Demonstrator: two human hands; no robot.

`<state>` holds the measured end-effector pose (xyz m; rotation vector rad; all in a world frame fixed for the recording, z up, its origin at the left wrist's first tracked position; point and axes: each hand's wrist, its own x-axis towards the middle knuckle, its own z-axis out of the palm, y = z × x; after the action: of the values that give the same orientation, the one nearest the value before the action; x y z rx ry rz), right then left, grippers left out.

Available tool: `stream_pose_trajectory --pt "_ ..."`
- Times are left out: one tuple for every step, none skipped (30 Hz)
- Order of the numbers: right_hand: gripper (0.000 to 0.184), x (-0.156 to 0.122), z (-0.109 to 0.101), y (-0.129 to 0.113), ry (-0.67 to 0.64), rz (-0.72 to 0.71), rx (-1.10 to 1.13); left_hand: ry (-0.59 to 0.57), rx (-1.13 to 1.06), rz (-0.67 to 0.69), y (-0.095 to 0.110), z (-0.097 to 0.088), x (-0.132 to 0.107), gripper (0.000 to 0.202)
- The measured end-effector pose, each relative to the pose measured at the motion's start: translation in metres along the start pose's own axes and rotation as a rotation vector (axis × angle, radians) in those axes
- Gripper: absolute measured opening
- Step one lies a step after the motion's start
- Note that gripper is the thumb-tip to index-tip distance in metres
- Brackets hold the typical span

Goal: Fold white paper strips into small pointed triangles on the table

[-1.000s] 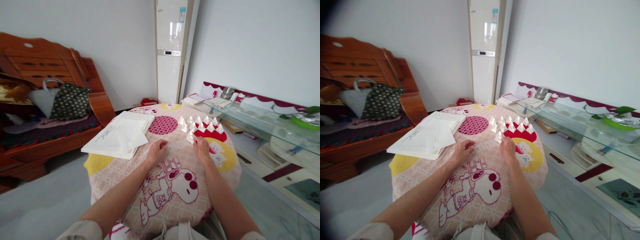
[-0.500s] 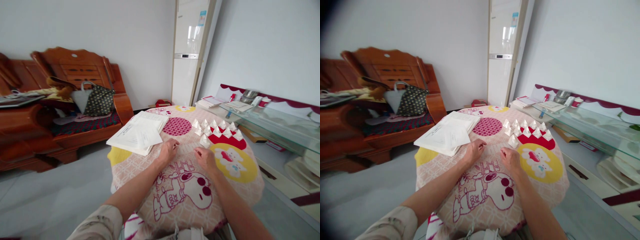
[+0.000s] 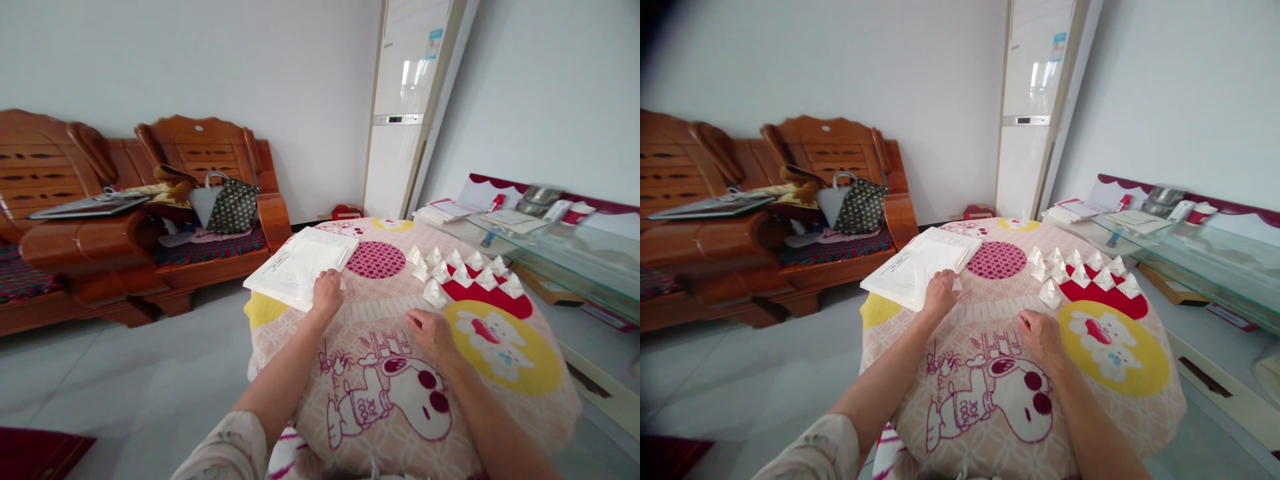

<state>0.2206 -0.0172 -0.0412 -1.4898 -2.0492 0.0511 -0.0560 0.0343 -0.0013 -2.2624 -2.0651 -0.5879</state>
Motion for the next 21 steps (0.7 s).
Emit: stream_pose_trajectory --pt "0.03 0.0 0.0 0.0 -0.001 0.003 -0.001 -0.008 -0.005 -0.015 -0.002 0.0 0.001 0.029" --pt "0.03 0.0 0.0 0.0 -0.001 0.004 0.0 -0.015 -0.006 -0.032 -0.004 0.0 0.002 0.025" --pt "0.03 0.0 -0.001 0.0 -0.001 0.001 0.001 -0.02 -0.004 -0.053 -0.005 -0.001 0.002 0.02" --pt "0.03 0.0 -0.001 0.0 -0.001 -0.002 0.003 -0.022 0.0 -0.077 -0.006 -0.001 0.003 0.017" --pt "0.03 0.0 -0.001 -0.001 0.0 -0.005 0.006 -0.023 0.004 -0.099 -0.007 -0.001 0.003 0.018" --pt "0.029 0.0 -0.001 -0.001 0.002 -0.007 0.008 -0.02 0.006 -0.116 -0.009 -0.001 0.003 0.02" --pt "0.029 -0.001 -0.001 -0.001 0.005 -0.008 0.011 -0.008 0.004 -0.125 -0.01 -0.001 0.003 0.02" --pt "0.029 -0.001 -0.001 -0.001 0.01 -0.01 0.015 0.013 -0.002 -0.119 -0.011 -0.001 0.003 0.018" --pt "0.029 -0.001 -0.001 -0.001 0.015 -0.014 0.02 0.036 -0.01 -0.097 -0.012 -0.001 0.003 0.015" --pt "0.029 -0.001 -0.001 -0.001 0.022 -0.016 0.025 0.056 -0.021 -0.063 -0.013 -0.001 0.003 0.013" --pt "0.029 -0.001 -0.001 -0.001 0.029 -0.019 0.03 0.069 -0.03 -0.026 -0.014 0.0 0.003 0.017" --pt "0.029 -0.001 -0.001 -0.001 0.032 -0.023 0.035 0.072 -0.036 0.008 -0.014 0.0 0.003 0.022" --pt "0.029 0.0 -0.002 -0.001 0.031 -0.025 0.038 0.066 -0.037 0.032 -0.014 0.0 0.003 0.024" --pt "0.029 0.0 -0.003 -0.002 0.024 -0.026 0.04 0.055 -0.034 0.043 -0.014 0.001 0.003 0.024" --pt "0.029 0.0 -0.003 -0.002 0.013 -0.026 0.041 0.044 -0.029 0.044 -0.013 0.001 0.003 0.022" --pt "0.029 0.0 -0.004 -0.003 0.0 -0.024 0.04 0.039 -0.022 0.039 -0.013 0.002 0.003 0.019" --pt "0.029 0.001 -0.005 -0.003 -0.012 -0.022 0.037 0.038 -0.018 0.033 -0.013 0.002 0.003 0.017" --pt "0.029 0.001 -0.005 -0.004 -0.021 -0.017 0.031 0.04 -0.016 0.026 -0.013 0.002 0.003 0.015" --pt "0.029 0.001 -0.006 -0.005 -0.025 -0.012 0.026 0.051 -0.011 0.014 -0.014 0.002 0.003 0.014" --pt "0.029 0.001 -0.006 -0.005 -0.032 -0.009 0.025 0.058 -0.013 0.0 -0.014 0.002 0.003 0.015" --pt "0.029 0.001 -0.006 -0.006 -0.038 -0.004 0.021 0.062 -0.022 -0.012 -0.014 0.002 0.004 0.015"
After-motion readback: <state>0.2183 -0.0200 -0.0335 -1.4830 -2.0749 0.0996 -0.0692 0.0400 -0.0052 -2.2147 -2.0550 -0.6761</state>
